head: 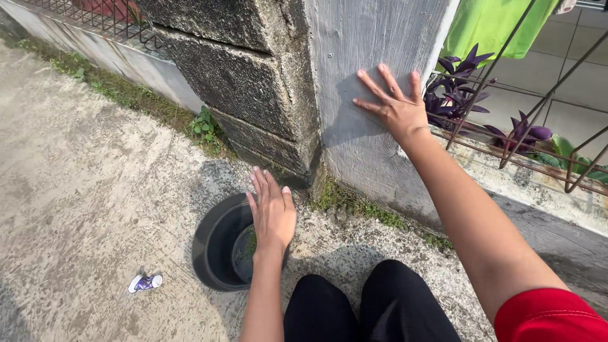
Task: Pulling weeds from the base of a wall and placing them into a black bucket.
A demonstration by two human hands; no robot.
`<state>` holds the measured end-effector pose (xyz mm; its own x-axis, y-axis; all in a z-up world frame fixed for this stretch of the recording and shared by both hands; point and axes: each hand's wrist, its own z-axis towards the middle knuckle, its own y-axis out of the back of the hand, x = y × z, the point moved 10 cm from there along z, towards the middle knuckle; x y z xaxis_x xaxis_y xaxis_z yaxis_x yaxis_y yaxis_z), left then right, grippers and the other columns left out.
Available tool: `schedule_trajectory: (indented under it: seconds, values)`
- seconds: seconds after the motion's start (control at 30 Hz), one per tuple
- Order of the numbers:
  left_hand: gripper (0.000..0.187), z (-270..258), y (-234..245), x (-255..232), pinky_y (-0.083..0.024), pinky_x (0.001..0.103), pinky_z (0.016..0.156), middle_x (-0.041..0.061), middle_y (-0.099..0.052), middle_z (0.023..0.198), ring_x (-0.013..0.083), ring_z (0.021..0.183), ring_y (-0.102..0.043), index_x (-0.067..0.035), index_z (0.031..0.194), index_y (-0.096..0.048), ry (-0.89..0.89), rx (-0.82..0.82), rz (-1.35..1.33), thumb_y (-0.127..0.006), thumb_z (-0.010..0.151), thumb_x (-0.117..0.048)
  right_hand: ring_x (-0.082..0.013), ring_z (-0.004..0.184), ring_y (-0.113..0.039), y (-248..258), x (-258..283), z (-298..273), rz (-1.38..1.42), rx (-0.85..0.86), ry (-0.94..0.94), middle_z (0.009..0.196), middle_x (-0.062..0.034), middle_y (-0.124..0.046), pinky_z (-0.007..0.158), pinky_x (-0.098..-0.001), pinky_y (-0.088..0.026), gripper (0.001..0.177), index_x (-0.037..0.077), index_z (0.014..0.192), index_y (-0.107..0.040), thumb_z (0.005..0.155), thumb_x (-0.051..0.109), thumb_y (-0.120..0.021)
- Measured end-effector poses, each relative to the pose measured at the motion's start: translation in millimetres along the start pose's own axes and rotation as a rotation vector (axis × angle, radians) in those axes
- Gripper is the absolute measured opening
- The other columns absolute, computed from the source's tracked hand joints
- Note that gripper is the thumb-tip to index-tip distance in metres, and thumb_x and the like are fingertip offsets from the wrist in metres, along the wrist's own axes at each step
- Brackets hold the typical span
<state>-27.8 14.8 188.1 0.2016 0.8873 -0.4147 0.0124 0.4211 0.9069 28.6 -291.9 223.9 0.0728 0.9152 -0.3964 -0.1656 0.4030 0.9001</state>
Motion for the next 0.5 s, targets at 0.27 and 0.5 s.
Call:
schedule_trajectory:
  seconds: [0.27, 0.5]
  values:
    - [0.067, -5.3, -22.7, -14.6, -0.001, 0.049, 0.125, 0.020, -0.002, 0.170, 0.0317, 0.158, 0.000, 0.006, 0.158, -0.016, -0.065, 0.039, 0.070, -0.034, 0.105, -0.031, -0.0219, 0.160, 0.009, -5.3, 1.2, 1.0, -0.047, -0.016, -0.005, 0.174, 0.0150, 0.019, 0.119, -0.0644, 0.000, 0.092, 0.064, 0.153, -0.025, 0.091, 0.006, -0.058]
    - [0.070, 1.6, -68.0, -22.7, -0.005, 0.053, 0.125, 0.023, -0.007, 0.168, 0.0331, 0.157, -0.004, 0.010, 0.159, -0.018, -0.187, 0.043, 0.078, -0.039, 0.104, -0.029, -0.0251, 0.163, -0.005, -57.4, 26.8, -13.0, 0.031, -0.208, 0.068, 0.181, 0.0049, -0.005, 0.125, -0.0689, -0.001, 0.087, 0.050, 0.163, -0.026, 0.093, 0.009, -0.057]
